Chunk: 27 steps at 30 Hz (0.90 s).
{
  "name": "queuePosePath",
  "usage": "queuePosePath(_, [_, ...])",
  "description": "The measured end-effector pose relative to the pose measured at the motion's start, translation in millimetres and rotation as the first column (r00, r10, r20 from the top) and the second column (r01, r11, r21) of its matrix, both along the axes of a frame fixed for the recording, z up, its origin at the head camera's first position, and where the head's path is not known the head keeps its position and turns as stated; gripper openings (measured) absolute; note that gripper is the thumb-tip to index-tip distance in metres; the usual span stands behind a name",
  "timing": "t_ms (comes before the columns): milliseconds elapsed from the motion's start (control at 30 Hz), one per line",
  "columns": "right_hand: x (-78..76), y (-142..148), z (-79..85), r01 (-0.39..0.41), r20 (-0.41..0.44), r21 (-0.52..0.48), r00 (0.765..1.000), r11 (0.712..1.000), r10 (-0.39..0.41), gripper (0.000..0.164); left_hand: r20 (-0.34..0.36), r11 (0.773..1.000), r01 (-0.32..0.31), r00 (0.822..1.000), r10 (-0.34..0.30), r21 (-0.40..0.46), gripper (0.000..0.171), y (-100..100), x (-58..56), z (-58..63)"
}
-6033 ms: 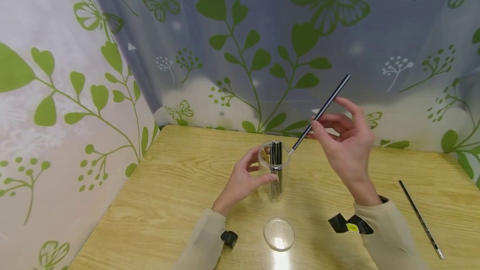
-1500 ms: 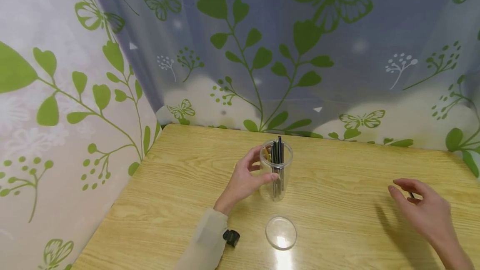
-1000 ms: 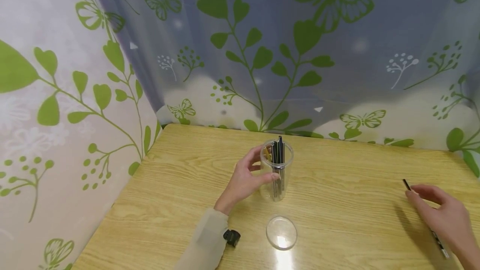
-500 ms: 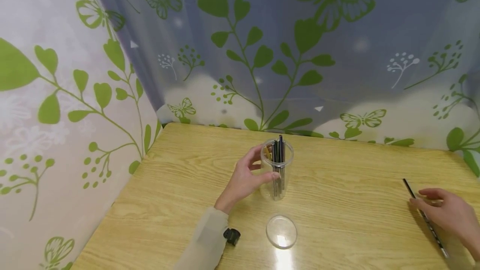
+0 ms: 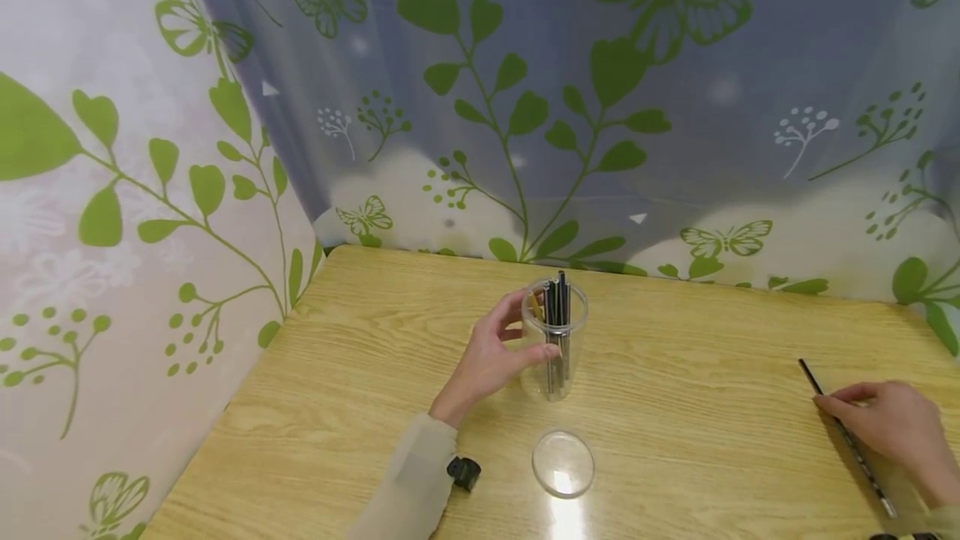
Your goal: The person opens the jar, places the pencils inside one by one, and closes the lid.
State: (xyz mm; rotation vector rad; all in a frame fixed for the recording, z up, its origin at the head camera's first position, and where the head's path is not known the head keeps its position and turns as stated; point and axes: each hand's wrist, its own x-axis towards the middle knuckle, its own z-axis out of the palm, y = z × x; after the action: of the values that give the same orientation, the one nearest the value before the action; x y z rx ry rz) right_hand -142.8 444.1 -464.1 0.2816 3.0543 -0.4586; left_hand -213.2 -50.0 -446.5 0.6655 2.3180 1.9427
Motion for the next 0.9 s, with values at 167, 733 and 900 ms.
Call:
queuePosePath(167, [-1.0,-7,1.8,0.074,0.017,-0.023,0.997,0.997,-0.074,0.037,-0.002,1.000,-0.002,1.000,0.002,-0.001,0.075,0,-0.6,-0.8])
queuePosePath(733, [1.0,-13,5.8,0.281,0.034,-0.203,0.959,0.938,-0.280,0.043,-0.002,1.000,-0.005,1.000,0.005,0.002,0.075,0,0.0,-1.0])
queuePosePath(900, [2.6,-23,17.3,0.296,0.056,-0.334,0.954,0.895,-0.294,0.051,-0.003,1.000,-0.006,1.000,0.006,-0.001,0.075,0,0.0,-1.2])
